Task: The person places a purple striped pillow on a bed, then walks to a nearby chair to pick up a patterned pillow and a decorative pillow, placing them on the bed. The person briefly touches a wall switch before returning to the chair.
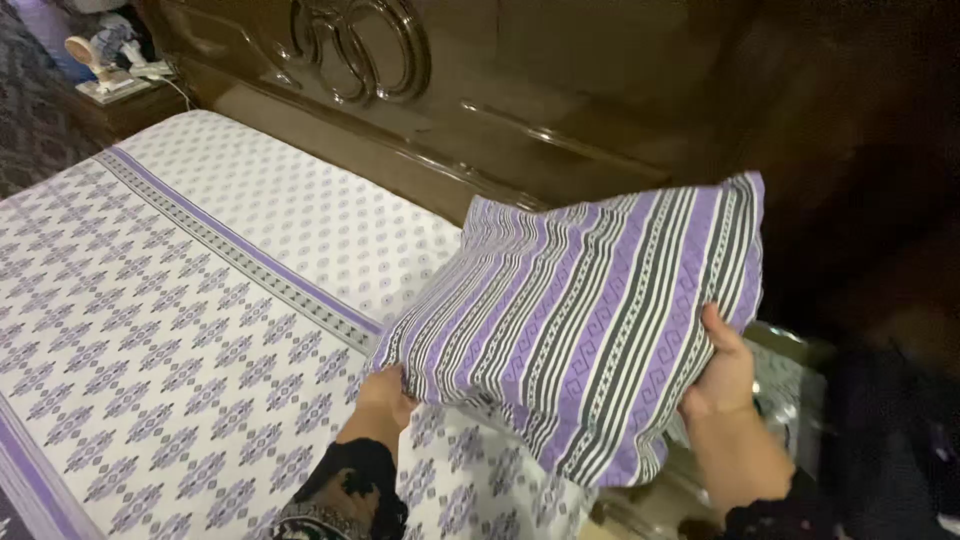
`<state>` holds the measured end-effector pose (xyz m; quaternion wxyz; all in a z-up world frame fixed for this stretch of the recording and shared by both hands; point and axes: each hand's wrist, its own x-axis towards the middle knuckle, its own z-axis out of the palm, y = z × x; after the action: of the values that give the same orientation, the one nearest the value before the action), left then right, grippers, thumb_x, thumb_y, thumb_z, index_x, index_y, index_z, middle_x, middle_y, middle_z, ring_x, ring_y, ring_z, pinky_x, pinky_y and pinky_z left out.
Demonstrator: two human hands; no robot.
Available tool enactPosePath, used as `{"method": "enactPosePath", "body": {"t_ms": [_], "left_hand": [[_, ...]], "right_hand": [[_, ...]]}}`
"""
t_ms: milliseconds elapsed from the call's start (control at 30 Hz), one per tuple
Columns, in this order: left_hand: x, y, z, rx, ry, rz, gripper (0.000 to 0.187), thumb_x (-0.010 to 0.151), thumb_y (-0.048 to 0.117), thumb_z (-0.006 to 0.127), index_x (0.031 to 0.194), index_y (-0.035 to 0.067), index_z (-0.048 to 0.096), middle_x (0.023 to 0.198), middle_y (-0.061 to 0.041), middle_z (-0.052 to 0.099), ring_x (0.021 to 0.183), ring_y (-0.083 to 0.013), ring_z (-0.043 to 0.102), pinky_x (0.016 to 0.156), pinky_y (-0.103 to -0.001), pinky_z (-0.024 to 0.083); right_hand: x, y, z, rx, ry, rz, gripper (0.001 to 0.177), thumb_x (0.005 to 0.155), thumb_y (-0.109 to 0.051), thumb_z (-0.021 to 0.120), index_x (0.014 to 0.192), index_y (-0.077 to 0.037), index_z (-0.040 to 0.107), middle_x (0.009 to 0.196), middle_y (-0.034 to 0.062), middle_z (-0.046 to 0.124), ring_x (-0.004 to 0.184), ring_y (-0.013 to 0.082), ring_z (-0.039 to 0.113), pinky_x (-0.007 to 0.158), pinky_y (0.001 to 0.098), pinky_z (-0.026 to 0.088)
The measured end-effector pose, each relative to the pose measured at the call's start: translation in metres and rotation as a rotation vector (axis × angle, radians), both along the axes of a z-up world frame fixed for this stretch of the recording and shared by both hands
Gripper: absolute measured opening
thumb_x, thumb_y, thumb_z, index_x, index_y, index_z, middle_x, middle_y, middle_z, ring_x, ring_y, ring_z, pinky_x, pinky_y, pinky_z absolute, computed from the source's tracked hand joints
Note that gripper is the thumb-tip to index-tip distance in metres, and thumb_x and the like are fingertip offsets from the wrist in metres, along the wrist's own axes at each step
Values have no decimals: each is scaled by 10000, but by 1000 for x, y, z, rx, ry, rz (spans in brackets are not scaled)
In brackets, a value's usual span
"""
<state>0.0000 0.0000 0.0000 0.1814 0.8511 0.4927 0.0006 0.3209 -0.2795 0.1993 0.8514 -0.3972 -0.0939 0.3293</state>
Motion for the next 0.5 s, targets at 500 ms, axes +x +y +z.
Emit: {"method": "enactPosePath", "body": {"t_ms": [500], "left_hand": [[82, 118, -25, 131, 764, -265, 246, 996, 230, 569, 1218, 260, 671, 1247, -5, 642, 1268, -200, 568, 1119, -426, 409]], "right_hand": [[91, 125, -106, -166, 178, 87, 613, 913, -346, 629, 1447, -59, 533, 1355, 151, 628, 1223, 346, 591, 1072, 538, 434]]}}
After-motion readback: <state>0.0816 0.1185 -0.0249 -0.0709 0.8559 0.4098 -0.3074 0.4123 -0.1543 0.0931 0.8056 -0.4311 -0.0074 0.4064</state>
